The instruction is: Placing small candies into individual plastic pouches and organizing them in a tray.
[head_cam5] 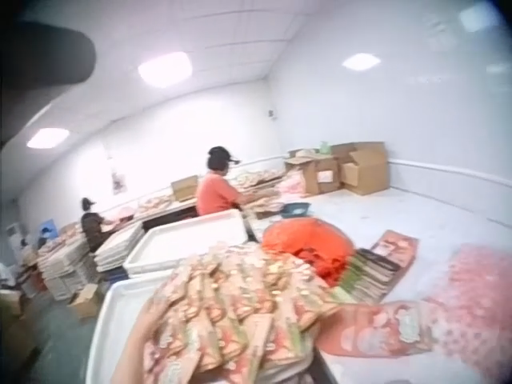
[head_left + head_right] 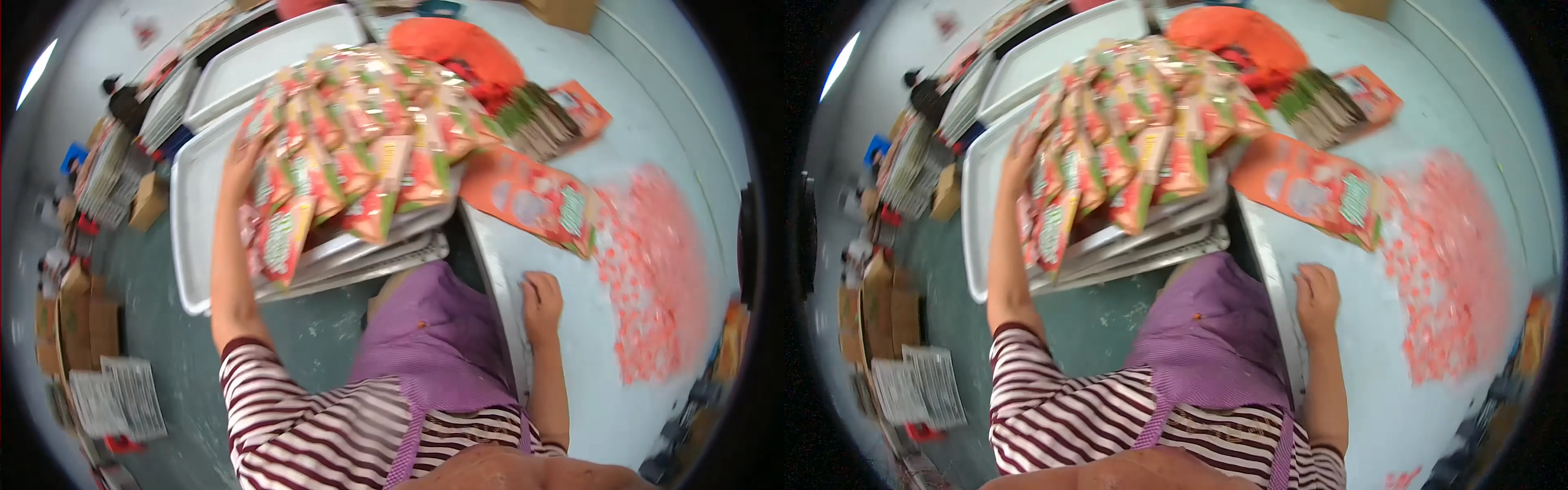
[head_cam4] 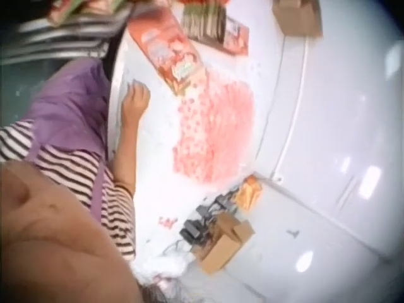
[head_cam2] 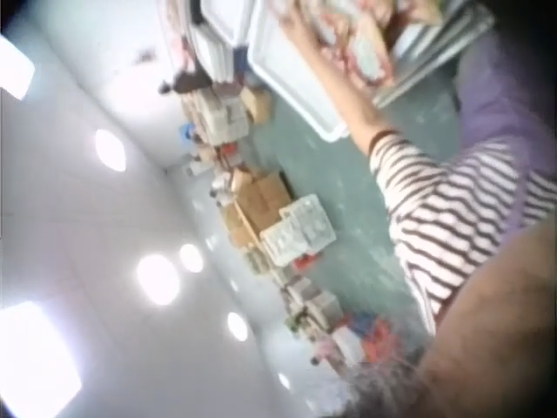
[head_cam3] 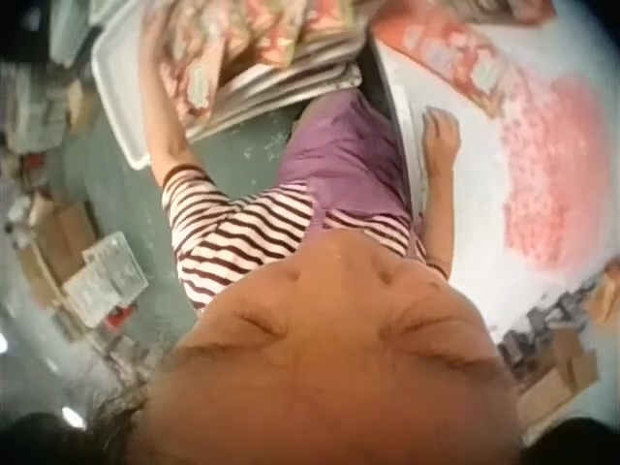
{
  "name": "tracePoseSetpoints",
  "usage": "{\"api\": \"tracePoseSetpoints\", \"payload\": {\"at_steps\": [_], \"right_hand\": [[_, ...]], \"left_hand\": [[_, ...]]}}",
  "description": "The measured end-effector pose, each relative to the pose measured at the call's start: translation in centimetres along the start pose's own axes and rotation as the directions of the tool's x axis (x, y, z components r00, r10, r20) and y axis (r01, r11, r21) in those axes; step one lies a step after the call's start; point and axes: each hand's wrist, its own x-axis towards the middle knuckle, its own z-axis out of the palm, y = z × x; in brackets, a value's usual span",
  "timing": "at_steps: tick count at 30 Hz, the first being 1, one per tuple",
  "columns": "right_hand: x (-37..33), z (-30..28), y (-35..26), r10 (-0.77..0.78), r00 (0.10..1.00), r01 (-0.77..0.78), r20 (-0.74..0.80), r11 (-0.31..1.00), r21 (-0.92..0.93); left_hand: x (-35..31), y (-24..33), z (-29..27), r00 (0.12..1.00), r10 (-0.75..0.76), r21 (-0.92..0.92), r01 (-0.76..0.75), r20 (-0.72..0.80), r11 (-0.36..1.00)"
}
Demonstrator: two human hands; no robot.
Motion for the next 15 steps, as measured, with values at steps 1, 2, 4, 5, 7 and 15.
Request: {"api": "tracePoseSetpoints", "payload": {"at_steps": [1, 2, 4, 5, 7, 15], "right_hand": [[0.3, 0.3, 0.2, 0.032, 0.999, -0.031, -0.028, 0.999, 0.04], [0.5, 0.2, 0.2, 0.12, 0.992, -0.116, -0.038, 0.988, 0.097], [0.5, 0.5, 0.9, 0.272, 0.959, -0.246, -0.079, 0.938, 0.246], [0.3, 0.7, 1.7, 0.34, 0.934, -0.287, -0.113, 0.898, 0.333], [0.1, 0.2, 2.1, 0.502, 0.857, -0.4, -0.118, 0.791, 0.462], [-0.3, -0.8, 4.7, 0.622, 0.707, -0.311, -0.337, 0.701, 0.642]], "left_hand": [[-0.8, 1.8, 0.6, 1.0, 0.015, 0.043, -0.014, -0.024, 0.999], [-2.0, 4.2, 1.3, 0.998, 0.049, -0.042, -0.047, 0.048, 0.998], [-5.6, 9.9, 3.6, 0.949, 0.313, 0.158, -0.315, 0.035, 0.936], [-8.3, 13.4, 6.0, 0.93, 0.351, 0.105, -0.361, 0.107, 0.927], [-13.5, 17.2, 10.4, 0.812, 0.441, 0.195, -0.537, 0.381, 0.82], [-19.1, 14.0, 32.2, 0.39, 0.501, -0.076, -0.726, 0.773, 0.683]]}}
